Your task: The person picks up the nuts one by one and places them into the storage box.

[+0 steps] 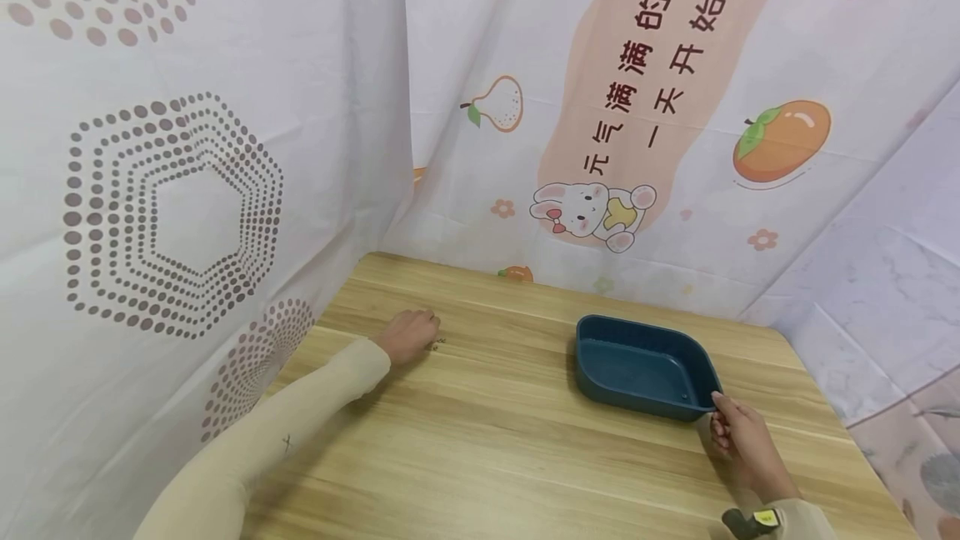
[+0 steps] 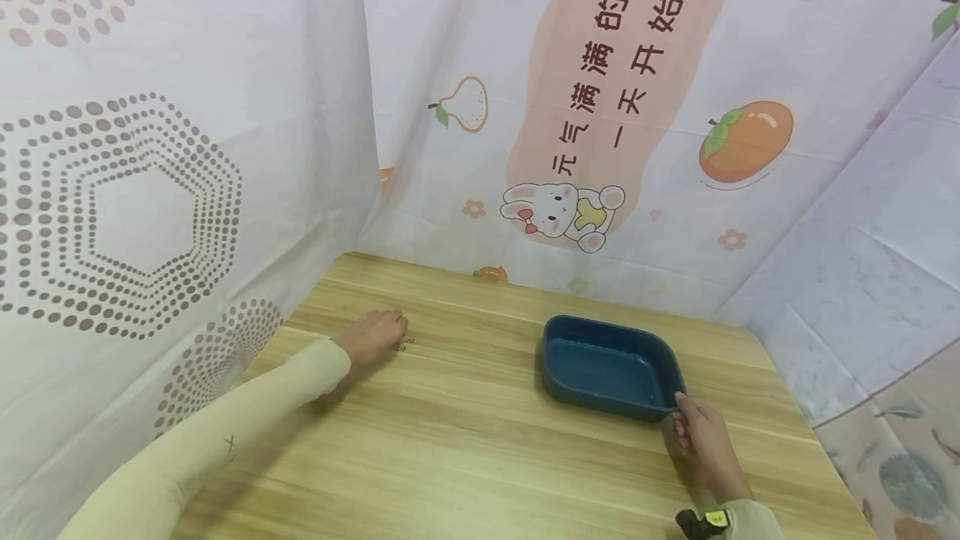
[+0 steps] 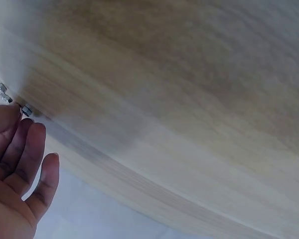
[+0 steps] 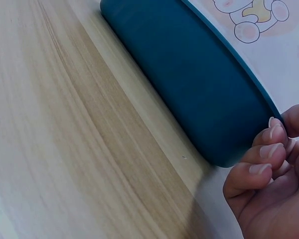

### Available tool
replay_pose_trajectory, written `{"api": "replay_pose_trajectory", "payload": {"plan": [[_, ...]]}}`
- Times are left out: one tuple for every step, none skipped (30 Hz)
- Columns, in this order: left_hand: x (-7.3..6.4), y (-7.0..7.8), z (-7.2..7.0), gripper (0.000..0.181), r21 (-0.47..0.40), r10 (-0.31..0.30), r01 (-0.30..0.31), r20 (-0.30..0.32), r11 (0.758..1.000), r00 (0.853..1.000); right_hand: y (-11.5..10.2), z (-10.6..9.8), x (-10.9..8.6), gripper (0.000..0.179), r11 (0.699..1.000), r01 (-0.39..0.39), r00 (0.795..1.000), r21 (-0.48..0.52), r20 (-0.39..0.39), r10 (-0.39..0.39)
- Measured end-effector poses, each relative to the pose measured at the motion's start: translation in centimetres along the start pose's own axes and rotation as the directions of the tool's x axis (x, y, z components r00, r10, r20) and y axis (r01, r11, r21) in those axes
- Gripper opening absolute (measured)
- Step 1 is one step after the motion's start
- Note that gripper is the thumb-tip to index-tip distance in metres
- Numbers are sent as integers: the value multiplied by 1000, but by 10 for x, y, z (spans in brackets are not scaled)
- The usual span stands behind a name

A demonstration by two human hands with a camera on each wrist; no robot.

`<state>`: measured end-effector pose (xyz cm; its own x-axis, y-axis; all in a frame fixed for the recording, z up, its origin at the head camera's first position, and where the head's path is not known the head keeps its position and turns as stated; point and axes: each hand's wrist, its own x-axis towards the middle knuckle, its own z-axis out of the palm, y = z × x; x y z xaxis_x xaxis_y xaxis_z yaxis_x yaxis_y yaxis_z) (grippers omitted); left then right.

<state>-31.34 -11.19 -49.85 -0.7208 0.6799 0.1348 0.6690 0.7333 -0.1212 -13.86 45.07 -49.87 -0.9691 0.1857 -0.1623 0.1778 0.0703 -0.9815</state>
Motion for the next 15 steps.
{"api": "replay_pose_trajectory", "payload": {"plan": [[0, 0, 0, 6, 1, 4, -4, 3, 1000, 1000, 0, 0, 0, 44, 1000, 1, 1000, 4, 2, -1], [0, 0, 0, 7, -2, 6, -6, 9, 1000, 1000, 1, 0, 0, 44, 1000, 0, 1000, 8, 3, 0], [0, 0, -1, 7, -4, 8, -8, 13, 1000, 1000, 1, 0, 0, 44, 1000, 0, 1000, 12, 4, 0], [0, 0, -1, 9, -7, 9, -9, 15, 1000, 1000, 1, 0, 0, 44, 1000, 0, 1000, 13, 6, 0], [1, 0, -1, 9, -11, 9, -9, 15, 1000, 1000, 1, 0, 0, 43, 1000, 0, 1000, 13, 7, 0], [1, 0, 0, 10, -20, 10, -10, 11, 1000, 1000, 2, -1, 1, 43, 1000, 0, 1000, 15, 7, 0], [1, 0, 0, 9, -27, 11, -10, 4, 1000, 1000, 2, -1, 1, 43, 1000, 0, 1000, 15, 7, 0], [1, -1, 0, 8, -36, 10, -10, -3, 999, 1000, 2, -1, 1, 43, 1000, 0, 1000, 13, 8, 0], [1, -1, 0, 7, -48, 7, -8, -10, 999, 1000, 2, -1, 1, 44, 1000, 0, 1000, 12, 10, 0], [1, -1, 0, 7, -60, 7, -8, -19, 998, 1000, 2, -1, 1, 44, 1000, 0, 1000, 8, 14, 0], [1, -2, 0, 7, -71, 4, -5, -24, 997, 1000, 2, -2, 1, 44, 1000, 0, 1000, 7, 16, -1], [1, -2, -1, 7, -80, 1, -3, -28, 997, 1000, 2, -2, 2, 43, 1000, 1, 1000, 6, 18, -1], [2, -2, -1, 6, -90, -4, 1, -30, 996, 1000, 1, -2, 2, 43, 1000, 2, 1000, 3, 21, -2], [2, -2, -2, 6, -99, -10, 7, -31, 995, 999, 1, -3, 2, 43, 1000, 2, 1000, -1, 26, -2], [2, -3, -2, 6, -105, -15, 12, -32, 994, 999, 1, -3, 2, 43, 1000, 3, 1000, -1, 29, -3]]}}
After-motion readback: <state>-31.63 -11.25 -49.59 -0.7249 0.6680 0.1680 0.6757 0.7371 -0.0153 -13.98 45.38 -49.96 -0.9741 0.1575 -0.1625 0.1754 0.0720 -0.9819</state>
